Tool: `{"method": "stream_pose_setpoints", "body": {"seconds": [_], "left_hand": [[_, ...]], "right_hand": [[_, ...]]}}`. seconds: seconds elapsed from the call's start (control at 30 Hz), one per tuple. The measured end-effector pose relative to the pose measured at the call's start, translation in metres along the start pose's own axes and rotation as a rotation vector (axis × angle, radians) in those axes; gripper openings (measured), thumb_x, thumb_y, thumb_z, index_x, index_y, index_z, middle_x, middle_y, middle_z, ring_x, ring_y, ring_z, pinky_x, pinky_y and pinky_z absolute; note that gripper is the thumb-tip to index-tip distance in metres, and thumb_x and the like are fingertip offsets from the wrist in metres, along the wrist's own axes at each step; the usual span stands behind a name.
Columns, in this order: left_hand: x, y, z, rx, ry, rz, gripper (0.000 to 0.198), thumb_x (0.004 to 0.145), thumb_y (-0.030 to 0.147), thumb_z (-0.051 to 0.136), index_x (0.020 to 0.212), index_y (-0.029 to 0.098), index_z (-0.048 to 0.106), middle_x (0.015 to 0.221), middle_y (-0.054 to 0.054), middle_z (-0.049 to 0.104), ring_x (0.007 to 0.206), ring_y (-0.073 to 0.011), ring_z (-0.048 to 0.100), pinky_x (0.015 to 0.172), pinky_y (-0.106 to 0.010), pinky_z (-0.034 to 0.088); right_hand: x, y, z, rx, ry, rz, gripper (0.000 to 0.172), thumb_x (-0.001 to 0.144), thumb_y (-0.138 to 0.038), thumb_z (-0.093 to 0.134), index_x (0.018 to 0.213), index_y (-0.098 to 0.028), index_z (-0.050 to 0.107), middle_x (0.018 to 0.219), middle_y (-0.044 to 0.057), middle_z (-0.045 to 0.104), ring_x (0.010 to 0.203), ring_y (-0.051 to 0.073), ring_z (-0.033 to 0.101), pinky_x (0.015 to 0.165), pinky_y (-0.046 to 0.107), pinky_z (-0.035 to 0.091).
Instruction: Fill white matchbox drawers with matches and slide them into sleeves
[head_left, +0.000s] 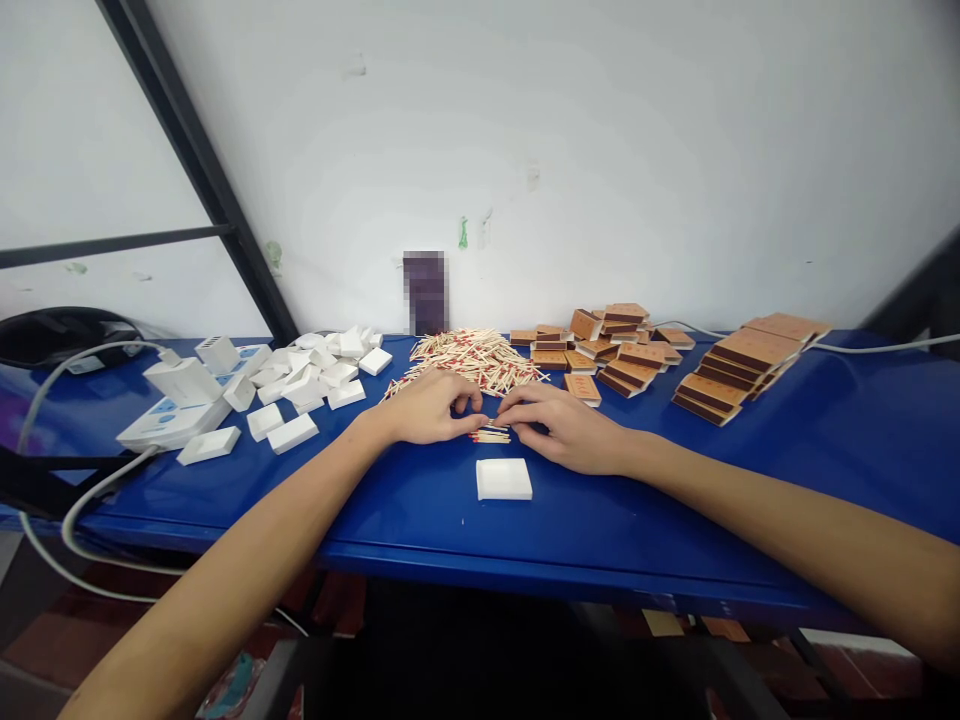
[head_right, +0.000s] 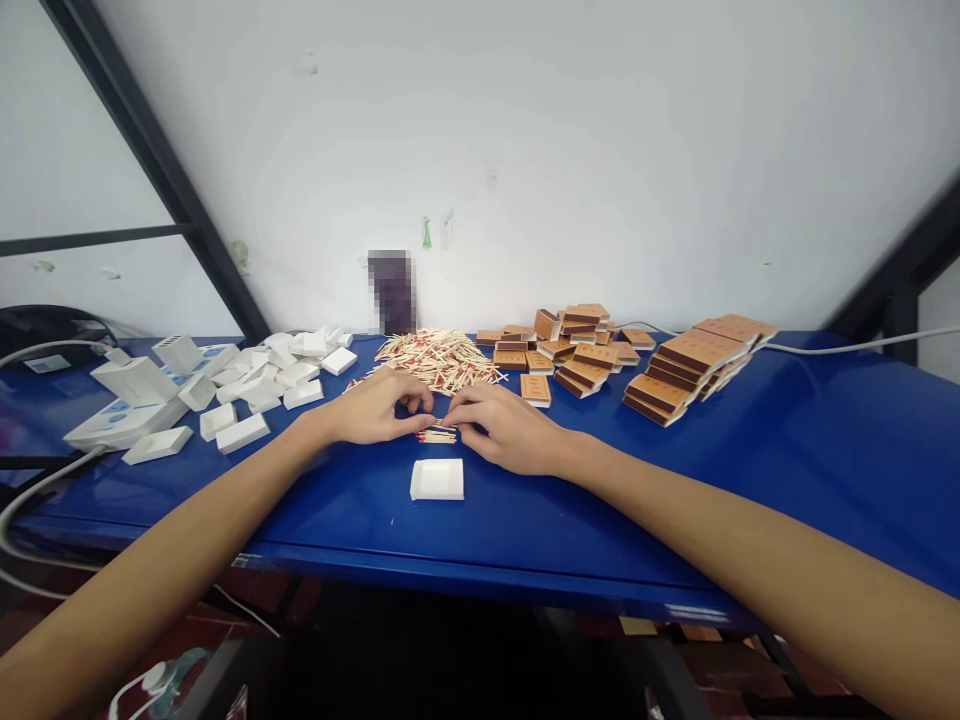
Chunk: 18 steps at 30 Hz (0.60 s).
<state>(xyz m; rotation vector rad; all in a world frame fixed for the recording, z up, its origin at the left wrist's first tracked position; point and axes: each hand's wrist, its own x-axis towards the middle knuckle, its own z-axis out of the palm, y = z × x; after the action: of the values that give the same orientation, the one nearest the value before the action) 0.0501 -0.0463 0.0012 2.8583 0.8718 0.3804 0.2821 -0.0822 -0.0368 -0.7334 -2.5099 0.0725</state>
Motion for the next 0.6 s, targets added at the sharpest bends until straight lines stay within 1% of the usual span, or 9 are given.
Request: {"method": "stream_pose_setpoints", "body": {"seconds": [0.07, 0.13, 0.23, 0.33, 0.47, 0.6], "left_hand": [[-0.0002, 0.0003, -0.0007, -0.004, -0.008, -0.002, 0.021, 0.085, 0.036, 0.057, 0.082, 0.017, 0.065, 0.072, 0.000, 0.061, 0.067, -0.0135, 0.053, 0.067, -0.027, 0.037], [-0.0004, 0.0002, -0.0015, -0.011, -0.016, -0.007, 0.015, 0.080, 0.028, 0.058, 0.083, 0.017, 0.066, 0.071, 0.001, 0.060, 0.066, -0.0133, 0.053, 0.066, -0.027, 0.037], [-0.0005, -0.0005, -0.0020, -0.021, -0.021, -0.013, 0.017, 0.074, 0.021, 0.057, 0.086, 0.017, 0.067, 0.071, 0.001, 0.061, 0.065, -0.0132, 0.053, 0.066, -0.027, 0.038], [-0.0005, -0.0015, -0.0017, -0.025, -0.025, -0.021, 0.019, 0.073, 0.022, 0.056, 0.088, 0.017, 0.068, 0.071, 0.001, 0.060, 0.065, -0.0133, 0.053, 0.066, -0.027, 0.038], [-0.0007, -0.0016, -0.0015, -0.028, -0.032, -0.024, 0.018, 0.074, 0.023, 0.057, 0.087, 0.017, 0.067, 0.072, 0.001, 0.060, 0.066, -0.0130, 0.053, 0.065, -0.026, 0.038], [-0.0010, 0.0004, -0.0024, -0.019, -0.031, -0.012, 0.018, 0.079, 0.032, 0.059, 0.086, 0.017, 0.066, 0.074, 0.000, 0.060, 0.067, -0.0127, 0.053, 0.065, -0.027, 0.037]], "right_hand": [[0.0000, -0.0005, -0.0002, 0.004, 0.002, 0.002, 0.031, 0.091, -0.011, 0.047, 0.108, -0.018, 0.072, 0.107, 0.011, 0.068, 0.100, 0.024, 0.062, 0.087, 0.042, 0.051], [-0.0002, -0.0007, -0.0003, 0.010, 0.005, 0.004, 0.031, 0.090, -0.010, 0.047, 0.107, -0.018, 0.072, 0.107, 0.011, 0.068, 0.099, 0.024, 0.062, 0.087, 0.042, 0.051], [-0.0005, -0.0005, -0.0003, 0.015, 0.000, 0.006, 0.030, 0.090, -0.011, 0.047, 0.105, -0.018, 0.072, 0.107, 0.011, 0.068, 0.099, 0.023, 0.062, 0.088, 0.042, 0.051], [-0.0006, -0.0002, -0.0003, 0.018, -0.009, 0.011, 0.029, 0.091, -0.012, 0.048, 0.105, -0.018, 0.072, 0.108, 0.011, 0.067, 0.100, 0.023, 0.061, 0.089, 0.043, 0.051], [-0.0003, 0.0003, -0.0001, 0.018, -0.015, 0.015, 0.029, 0.091, -0.011, 0.048, 0.106, -0.018, 0.072, 0.109, 0.011, 0.067, 0.100, 0.023, 0.061, 0.089, 0.042, 0.051], [-0.0003, 0.0001, 0.0000, 0.011, -0.008, 0.014, 0.029, 0.091, -0.013, 0.048, 0.104, -0.018, 0.073, 0.108, 0.011, 0.068, 0.100, 0.024, 0.062, 0.088, 0.043, 0.051]]}}
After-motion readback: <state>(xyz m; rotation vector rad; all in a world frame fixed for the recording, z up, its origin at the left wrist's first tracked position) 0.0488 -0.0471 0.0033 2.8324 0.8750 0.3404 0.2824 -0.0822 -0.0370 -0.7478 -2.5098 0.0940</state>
